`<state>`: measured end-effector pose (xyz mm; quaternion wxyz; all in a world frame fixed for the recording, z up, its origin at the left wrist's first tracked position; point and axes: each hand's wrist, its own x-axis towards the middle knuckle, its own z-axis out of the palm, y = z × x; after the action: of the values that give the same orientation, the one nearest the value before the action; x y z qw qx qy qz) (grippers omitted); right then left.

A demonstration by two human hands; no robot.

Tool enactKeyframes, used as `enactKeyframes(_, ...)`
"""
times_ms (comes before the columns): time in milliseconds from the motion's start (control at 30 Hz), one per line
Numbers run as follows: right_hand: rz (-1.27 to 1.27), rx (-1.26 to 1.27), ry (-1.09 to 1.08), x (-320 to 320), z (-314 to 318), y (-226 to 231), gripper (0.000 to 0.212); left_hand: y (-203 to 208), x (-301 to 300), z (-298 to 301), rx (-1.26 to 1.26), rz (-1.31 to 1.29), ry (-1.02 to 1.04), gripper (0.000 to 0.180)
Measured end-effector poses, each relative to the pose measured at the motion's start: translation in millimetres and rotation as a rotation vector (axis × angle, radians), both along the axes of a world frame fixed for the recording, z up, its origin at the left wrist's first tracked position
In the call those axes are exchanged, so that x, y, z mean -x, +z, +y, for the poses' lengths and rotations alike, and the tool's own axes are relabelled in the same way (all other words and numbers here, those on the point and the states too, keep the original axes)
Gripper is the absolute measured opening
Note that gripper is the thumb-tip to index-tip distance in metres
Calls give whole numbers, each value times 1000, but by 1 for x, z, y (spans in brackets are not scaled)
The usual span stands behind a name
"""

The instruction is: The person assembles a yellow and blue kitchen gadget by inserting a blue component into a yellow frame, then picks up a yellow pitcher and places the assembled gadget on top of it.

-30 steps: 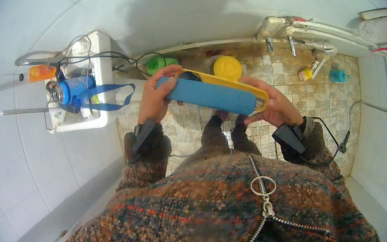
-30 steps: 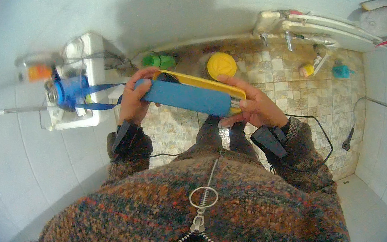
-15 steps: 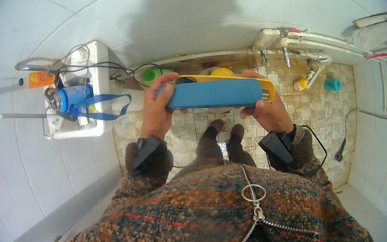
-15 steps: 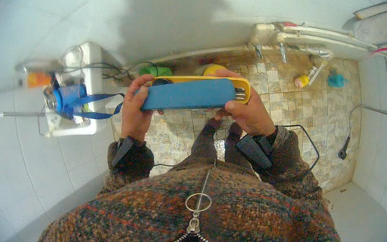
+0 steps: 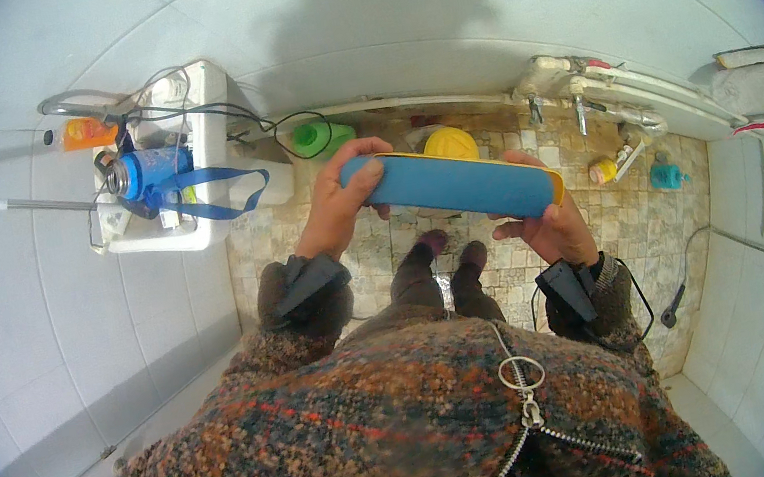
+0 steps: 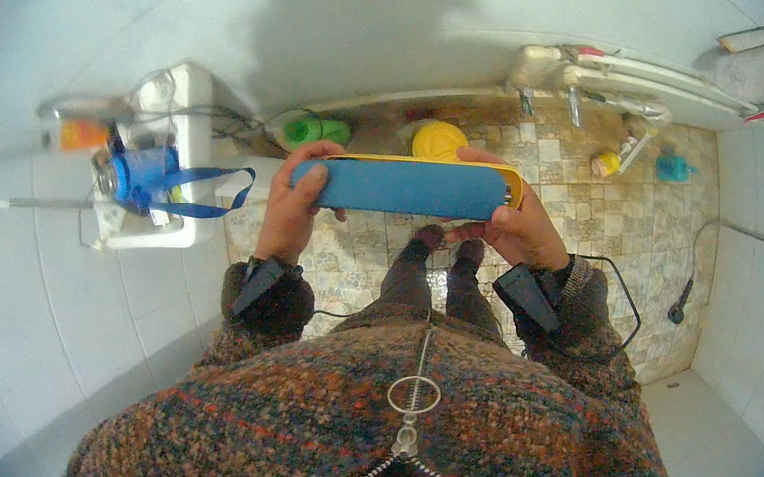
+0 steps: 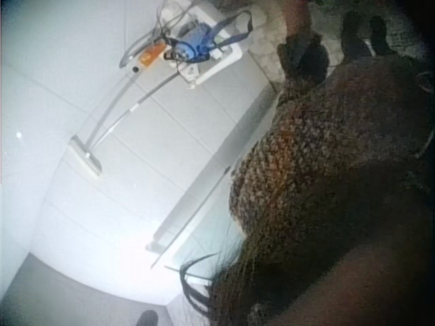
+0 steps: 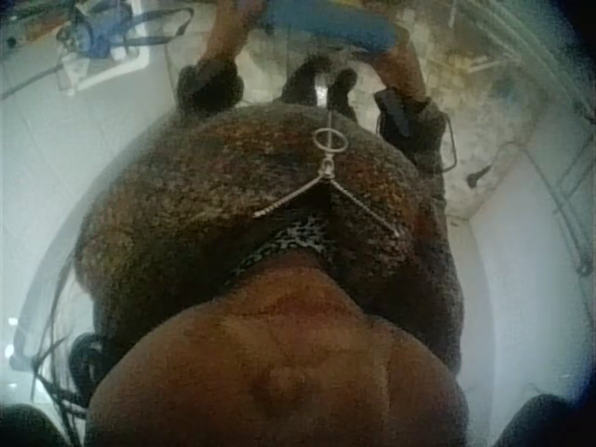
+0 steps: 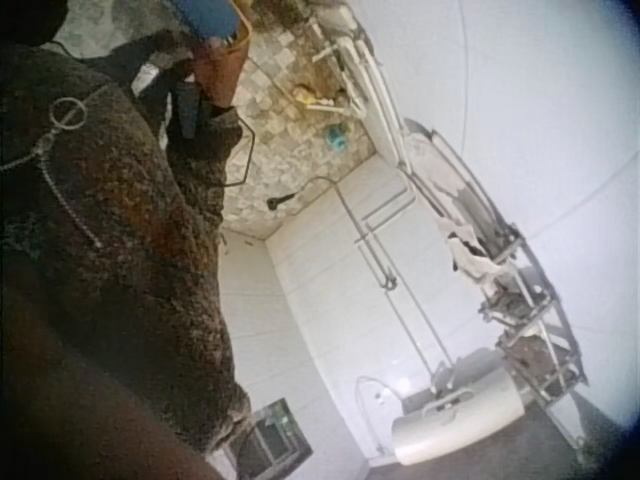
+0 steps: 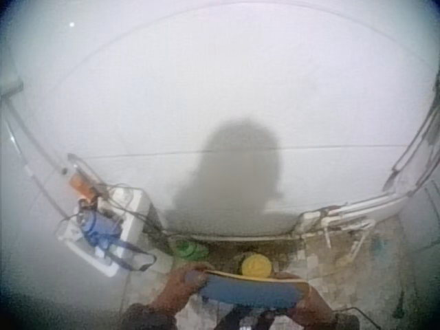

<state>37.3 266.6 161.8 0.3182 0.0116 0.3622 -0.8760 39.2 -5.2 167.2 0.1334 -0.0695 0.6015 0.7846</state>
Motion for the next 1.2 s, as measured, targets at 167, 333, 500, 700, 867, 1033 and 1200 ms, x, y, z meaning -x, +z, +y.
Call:
enactKeyframes(167,-9,0,18,1,-2,-1,83,-4,0,-2,50,35,29,33)
enactKeyframes(333,0,-19,47,3,-5,3,83,-7,-1,-5,62,75,55,30)
enactKeyframes(500,20,-130,54,5,-10,12,89,-14,1,-8,129,104,106,24)
enactKeyframes(700,87,-100,41,3,-20,17,75,-23,-1,-17,-31,-14,173,24)
enactKeyframes(867,58,78,57,3,-25,16,69,-27,-2,-9,-152,-13,184,31)
enactKeyframes(1033,-43,50,25,1,-28,16,67,-28,-3,-6,-169,-6,174,37)
enactKeyframes(1200,-71,97,36,-1,-33,15,65,-30,-4,-3,-151,-19,159,39)
